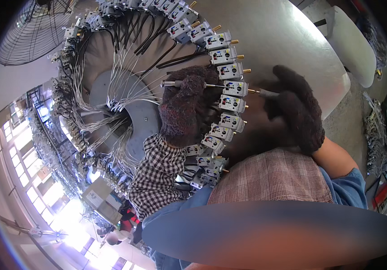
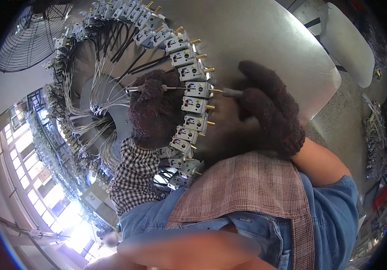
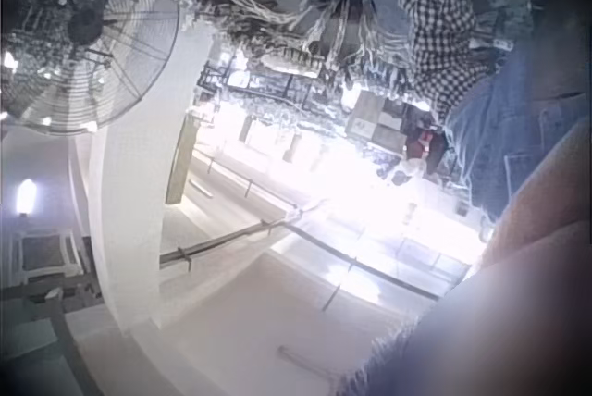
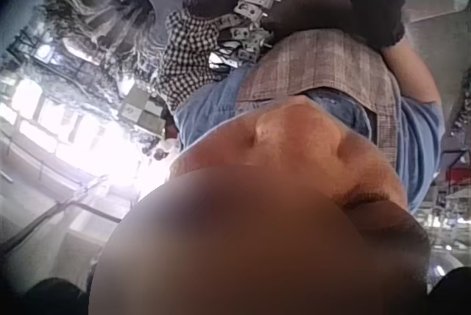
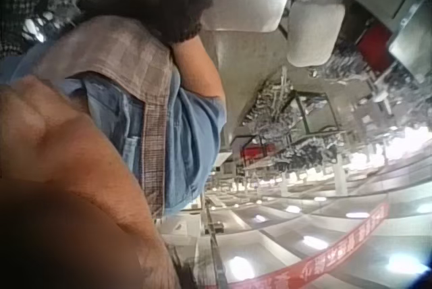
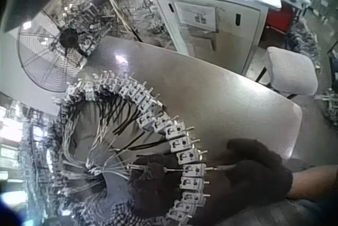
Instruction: Soldering or connecting wires to specific points on a large circular electrical assembly component.
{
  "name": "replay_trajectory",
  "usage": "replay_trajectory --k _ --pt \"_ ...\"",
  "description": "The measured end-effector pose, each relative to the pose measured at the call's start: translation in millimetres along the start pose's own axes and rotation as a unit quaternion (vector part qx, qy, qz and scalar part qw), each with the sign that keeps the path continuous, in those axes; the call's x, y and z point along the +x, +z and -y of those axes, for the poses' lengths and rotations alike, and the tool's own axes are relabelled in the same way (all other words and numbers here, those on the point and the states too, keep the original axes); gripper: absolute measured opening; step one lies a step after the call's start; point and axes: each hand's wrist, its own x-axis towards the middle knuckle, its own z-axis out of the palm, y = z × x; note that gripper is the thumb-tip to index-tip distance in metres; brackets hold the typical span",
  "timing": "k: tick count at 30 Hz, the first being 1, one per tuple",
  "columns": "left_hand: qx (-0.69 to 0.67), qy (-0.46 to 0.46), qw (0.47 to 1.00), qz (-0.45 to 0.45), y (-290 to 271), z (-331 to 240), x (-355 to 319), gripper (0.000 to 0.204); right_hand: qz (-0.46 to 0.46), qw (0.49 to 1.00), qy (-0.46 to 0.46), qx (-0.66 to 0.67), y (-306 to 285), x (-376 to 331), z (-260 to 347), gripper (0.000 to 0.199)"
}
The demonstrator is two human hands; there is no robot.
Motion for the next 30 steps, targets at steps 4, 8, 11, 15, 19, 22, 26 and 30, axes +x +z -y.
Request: replay_trajectory --k 4,8,11,15,19,22,26,30 --pt "0.016 -0.022 1.000 0.015 1.0 -1.1 -1.8 0.035 -0.011 0.978 0.133 0.158 -0.3 -1.6 -2.7 0.050" --pt "0.052 -0.026 0.998 0.023 0.7 -2.4 -3.2 0.040 -0.092 0.748 0.418 0.507 -3.7 11.8 21.5 0.048" --pt "0.024 -0.034 0.999 0.009 5.6 -3.8 -3.0 0.042 0.014 0.993 0.066 0.099 -5.2 -0.4 -0.2 0.057" --pt "0.052 -0.033 0.998 0.019 -1.8 -4.3 -2.6 0.042 -0.035 0.996 -0.066 -0.047 3.3 2.2 -9.7 0.064" --pt "0.046 -0.053 0.997 0.035 -7.1 -3.5 -1.1 0.041 -0.011 0.999 -0.005 0.037 5.6 -0.2 -16.3 0.069" --pt "0.038 -0.053 0.997 0.030 -2.5 -3.7 -1.1 0.040 -0.053 0.998 -0.042 0.000 9.5 1.4 -13.8 0.050" --pt "0.043 -0.019 0.999 0.022 1.2 -0.9 -1.4 0.037 -0.020 0.812 0.398 0.427 0.0 7.6 13.0 0.041" --pt "0.005 -0.023 1.000 -0.004 2.2 -2.0 0.2 0.035 -0.028 0.743 0.488 0.457 -4.2 18.1 22.9 0.047"
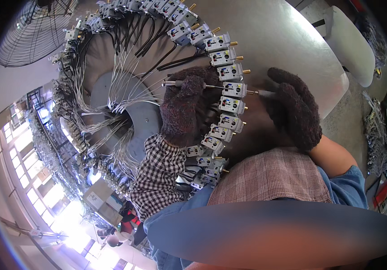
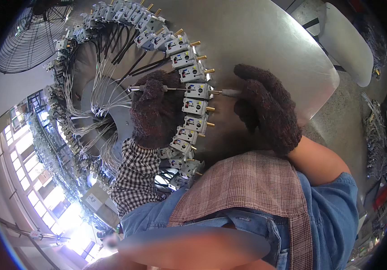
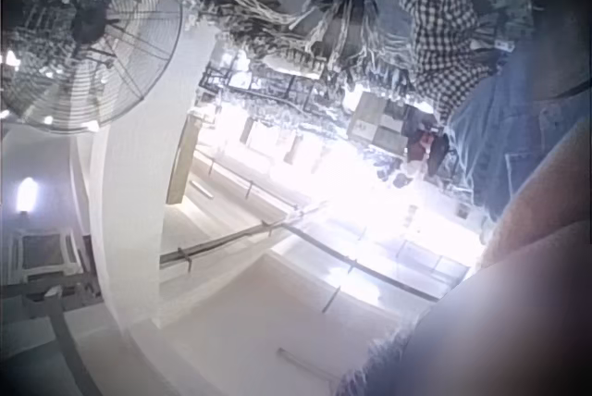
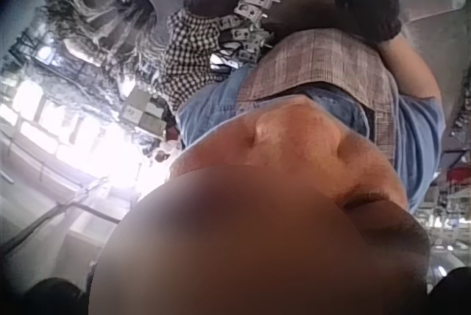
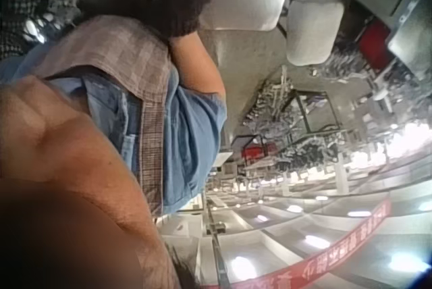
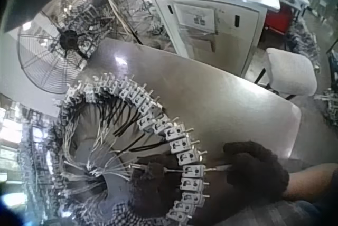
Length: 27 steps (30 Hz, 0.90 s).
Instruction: Soldering or connecting wires to specific points on a large circular electrical assembly component.
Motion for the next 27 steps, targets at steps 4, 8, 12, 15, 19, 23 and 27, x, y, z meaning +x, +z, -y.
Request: replay_trajectory --k 4,8,12,15,19,23,27 --pt "0.044 -0.014 0.998 0.040 -0.9 -3.6 1.8 0.033 0.008 0.986 -0.151 -0.071 -3.4 0.1 -13.8 0.047" --pt "0.035 0.008 0.999 0.010 -0.6 -0.3 -1.1 0.035 0.063 0.961 -0.166 -0.211 -13.4 -2.0 -6.6 0.050" --pt "0.087 0.030 0.995 0.044 -5.1 -0.9 1.3 0.035 -0.039 0.720 -0.571 -0.392 -18.3 23.3 -29.7 0.052" --pt "0.002 -0.012 1.000 -0.002 -0.4 -0.5 -0.2 0.034 0.053 0.949 -0.247 -0.191 -6.8 2.5 -10.2 0.051" --pt "0.010 -0.014 1.000 -0.014 5.2 -0.3 0.0 0.033 0.052 0.955 -0.217 -0.194 -11.3 -0.5 -10.7 0.051" --pt "0.007 -0.015 1.000 -0.004 -0.8 -2.3 -0.7 0.029 -0.006 0.999 -0.039 -0.006 -6.1 -10.8 -1.5 0.053" --pt "0.016 0.038 0.998 0.041 -6.7 -4.5 -10.1 0.024 -0.020 0.959 -0.224 -0.175 -14.9 -16.9 -31.7 0.039"
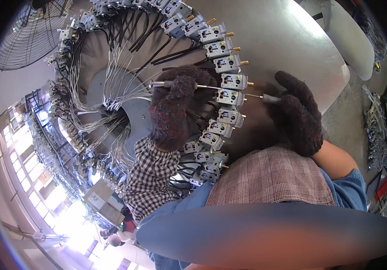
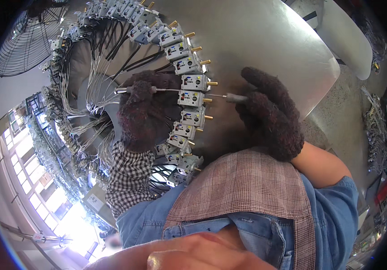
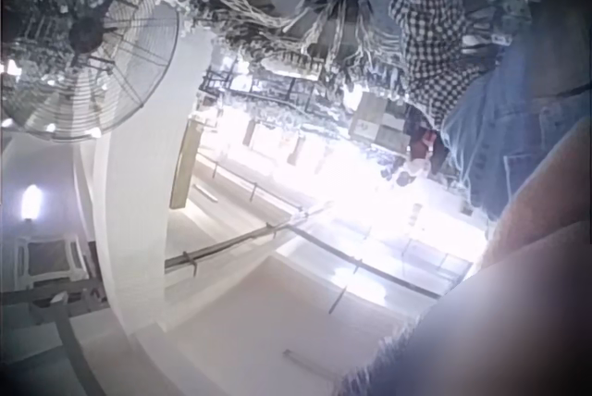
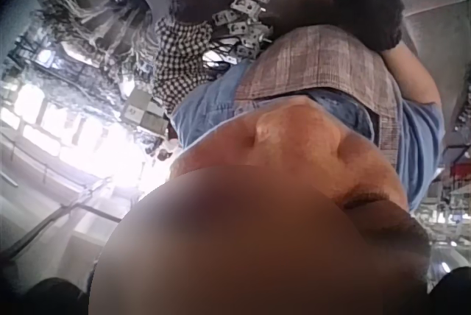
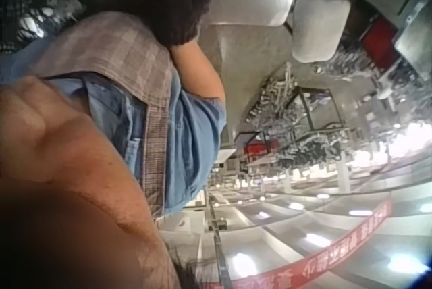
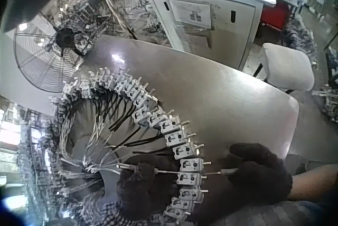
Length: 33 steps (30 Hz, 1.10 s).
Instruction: Soldering or connecting wires to specific points on a large circular electrical assembly component.
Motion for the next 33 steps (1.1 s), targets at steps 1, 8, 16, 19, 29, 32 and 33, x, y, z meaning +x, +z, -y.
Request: replay_trajectory --k 1,8,16,19,29,32,33 --pt "0.074 0.002 0.996 -0.043 -4.0 -3.0 -4.8 0.026 -0.003 0.980 0.108 0.165 -0.3 -0.5 5.8 0.039" --pt "0.049 0.009 0.996 -0.077 -2.0 5.5 -10.4 0.020 0.004 0.936 -0.263 -0.235 8.1 -0.3 -30.5 0.053" --pt "0.057 -0.010 0.996 -0.068 -15.7 6.7 -9.2 0.022 0.013 0.998 -0.060 -0.019 12.0 -2.3 -2.8 0.048" --pt "0.072 -0.006 0.994 -0.083 -21.5 10.9 -7.1 0.024 0.067 0.984 0.105 0.131 10.4 -5.9 -2.5 0.050" --pt "0.090 -0.001 0.995 -0.036 -12.2 5.2 -3.2 0.027 0.066 0.972 0.129 0.184 11.3 -3.7 2.8 0.047" --pt "0.067 0.015 0.996 -0.058 -11.3 8.0 -5.6 0.026 0.047 0.921 -0.290 -0.255 9.7 2.3 -17.6 0.035" --pt "0.067 0.015 0.996 -0.059 -11.1 8.0 -5.6 0.026 0.048 0.921 -0.290 -0.255 9.1 2.4 -16.6 0.035"
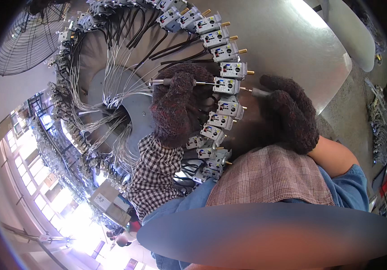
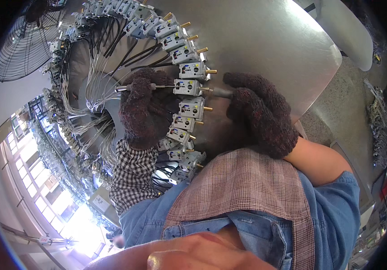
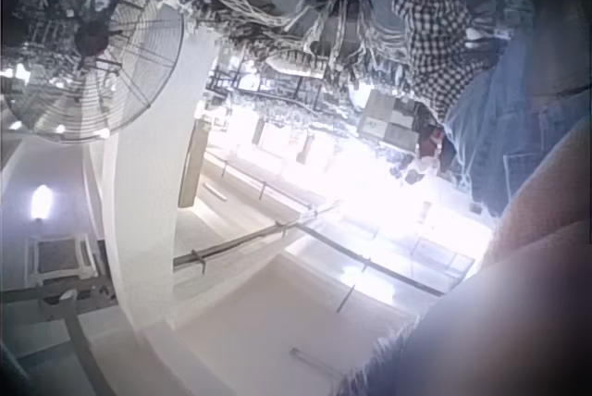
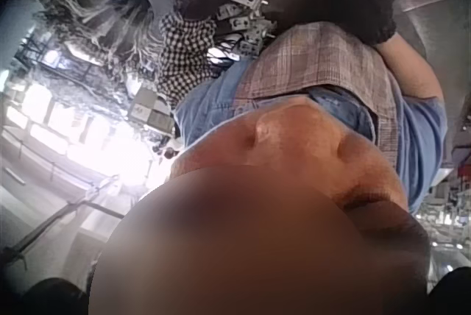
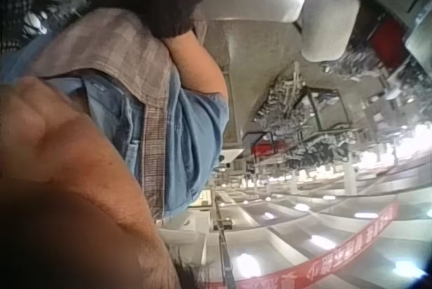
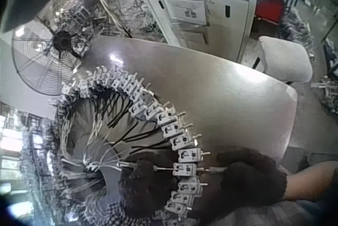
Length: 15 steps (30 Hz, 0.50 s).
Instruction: Soldering or connecting wires to specific points on a large circular electrical assembly component.
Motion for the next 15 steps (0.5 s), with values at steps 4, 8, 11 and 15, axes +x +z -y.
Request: replay_trajectory --k 4,8,11,15 --pt "-0.036 -0.014 0.999 -0.005 -0.1 1.6 2.4 0.025 0.031 0.989 0.077 0.119 -3.8 -0.2 3.3 0.033" --pt "0.011 -0.031 0.999 -0.021 -3.0 -0.2 4.2 0.024 -0.010 0.767 0.448 0.460 -13.4 17.8 28.8 0.042" --pt "-0.008 -0.033 0.999 -0.013 -1.5 0.4 4.1 0.023 -0.021 0.772 0.390 0.502 -7.5 11.3 21.9 0.048" --pt "0.003 -0.005 1.000 -0.012 2.4 -0.6 3.3 0.022 -0.032 0.775 0.378 0.505 -5.1 7.1 18.8 0.048"
